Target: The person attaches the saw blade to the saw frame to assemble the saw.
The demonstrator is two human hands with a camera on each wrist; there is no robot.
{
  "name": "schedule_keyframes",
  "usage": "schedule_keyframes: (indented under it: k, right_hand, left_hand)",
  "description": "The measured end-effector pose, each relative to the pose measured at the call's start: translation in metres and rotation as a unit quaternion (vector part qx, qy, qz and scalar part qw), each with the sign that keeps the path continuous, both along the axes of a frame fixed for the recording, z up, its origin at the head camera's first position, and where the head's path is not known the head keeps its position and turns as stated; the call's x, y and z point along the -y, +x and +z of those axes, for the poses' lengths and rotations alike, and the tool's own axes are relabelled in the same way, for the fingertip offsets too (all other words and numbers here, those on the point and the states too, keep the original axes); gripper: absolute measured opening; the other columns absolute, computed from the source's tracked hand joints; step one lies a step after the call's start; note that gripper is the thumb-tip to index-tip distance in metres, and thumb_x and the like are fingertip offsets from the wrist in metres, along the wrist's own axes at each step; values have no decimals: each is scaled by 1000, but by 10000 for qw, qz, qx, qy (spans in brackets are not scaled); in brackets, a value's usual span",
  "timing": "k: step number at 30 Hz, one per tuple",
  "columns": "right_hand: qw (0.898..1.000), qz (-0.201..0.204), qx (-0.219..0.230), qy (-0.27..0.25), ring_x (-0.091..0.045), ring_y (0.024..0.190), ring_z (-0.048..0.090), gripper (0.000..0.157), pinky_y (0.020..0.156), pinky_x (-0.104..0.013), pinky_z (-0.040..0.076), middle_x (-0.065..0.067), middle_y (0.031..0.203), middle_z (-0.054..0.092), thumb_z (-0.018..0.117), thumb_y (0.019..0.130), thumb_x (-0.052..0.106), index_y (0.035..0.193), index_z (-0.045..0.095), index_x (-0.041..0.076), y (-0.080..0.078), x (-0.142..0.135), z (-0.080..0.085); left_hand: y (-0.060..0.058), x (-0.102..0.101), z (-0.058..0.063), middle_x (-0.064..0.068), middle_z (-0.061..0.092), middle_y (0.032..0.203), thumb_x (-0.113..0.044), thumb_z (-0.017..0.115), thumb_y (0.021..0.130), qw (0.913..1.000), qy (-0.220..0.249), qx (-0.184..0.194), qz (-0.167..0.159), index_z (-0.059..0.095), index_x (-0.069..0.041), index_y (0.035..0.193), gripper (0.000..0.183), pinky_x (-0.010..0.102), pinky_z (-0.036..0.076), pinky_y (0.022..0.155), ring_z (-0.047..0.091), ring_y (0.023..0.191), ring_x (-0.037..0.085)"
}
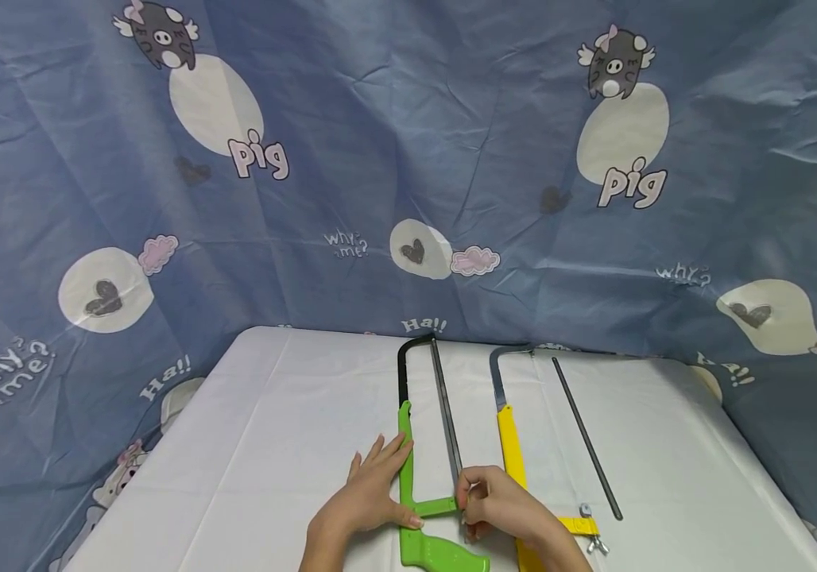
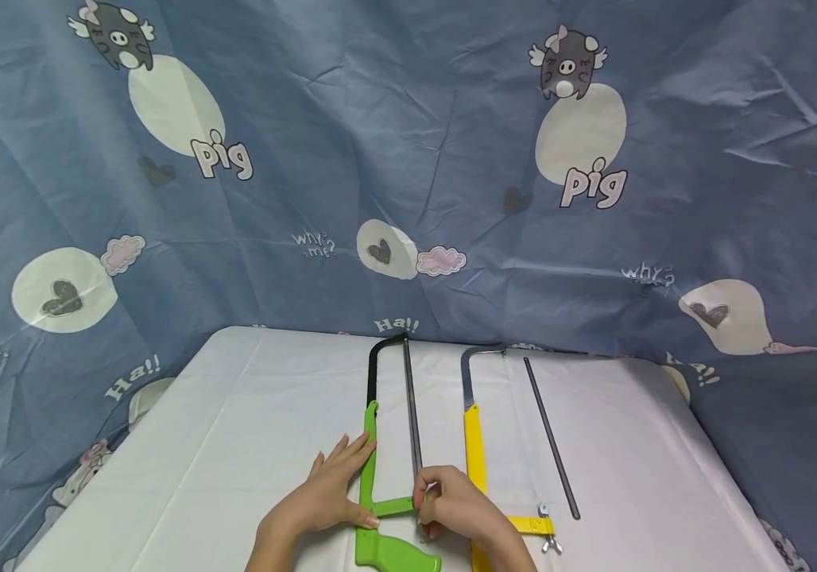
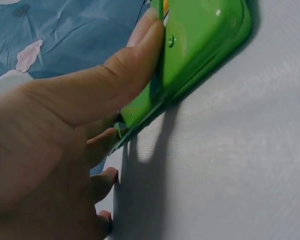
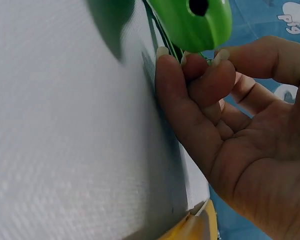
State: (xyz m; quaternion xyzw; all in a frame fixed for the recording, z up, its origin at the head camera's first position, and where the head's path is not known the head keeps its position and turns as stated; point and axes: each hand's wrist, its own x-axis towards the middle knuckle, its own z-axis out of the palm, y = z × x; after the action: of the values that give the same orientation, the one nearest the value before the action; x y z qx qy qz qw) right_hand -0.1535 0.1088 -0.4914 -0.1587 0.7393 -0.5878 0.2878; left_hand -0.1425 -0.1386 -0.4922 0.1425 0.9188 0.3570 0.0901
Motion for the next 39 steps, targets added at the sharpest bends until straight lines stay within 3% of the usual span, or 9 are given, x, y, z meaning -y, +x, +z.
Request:
schedule_keyframes:
  k: [6,14,26,39]
  right_hand:
    - [9993,29,287,-254,-15,53,60,19,52,-27,54,-2,59,58,54,74,-6,91,57,-12,0,-3,-4]
    - [9964,227,550,-601,-13,55,61,11,55,-26,56,0,61,61,56,78,-4,88,57,-1,-2,-5,-2]
    - [9907,495,807,-973,-13,60,62,11,59,-26,56,2,63,62,56,82,-5,87,54,4,-7,-8,-1]
    - [9967,261,598,-490,-15,62,63,10,57,-25,55,-3,66,61,58,82,-4,86,54,3,-3,-4,-3]
  left_hand:
    - [0,-1,0,13,26,165,-41,92,59,10000,33,11,12,36,-8,154,115,75,3,115,12,153,45]
    - [1,-1,0,13,28,164,-42,93,57,10000,-46,-32,54,38,-9,153,115,75,5,116,14,153,45]
    - [-2,0,1,12,26,165,-37,93,58,9999,126,-7,89,36,-10,154,115,71,2,119,12,153,43]
    - [0,2,-1,11,26,165,-37,93,58,9998,145,24,126,36,-10,154,115,71,2,119,12,154,43]
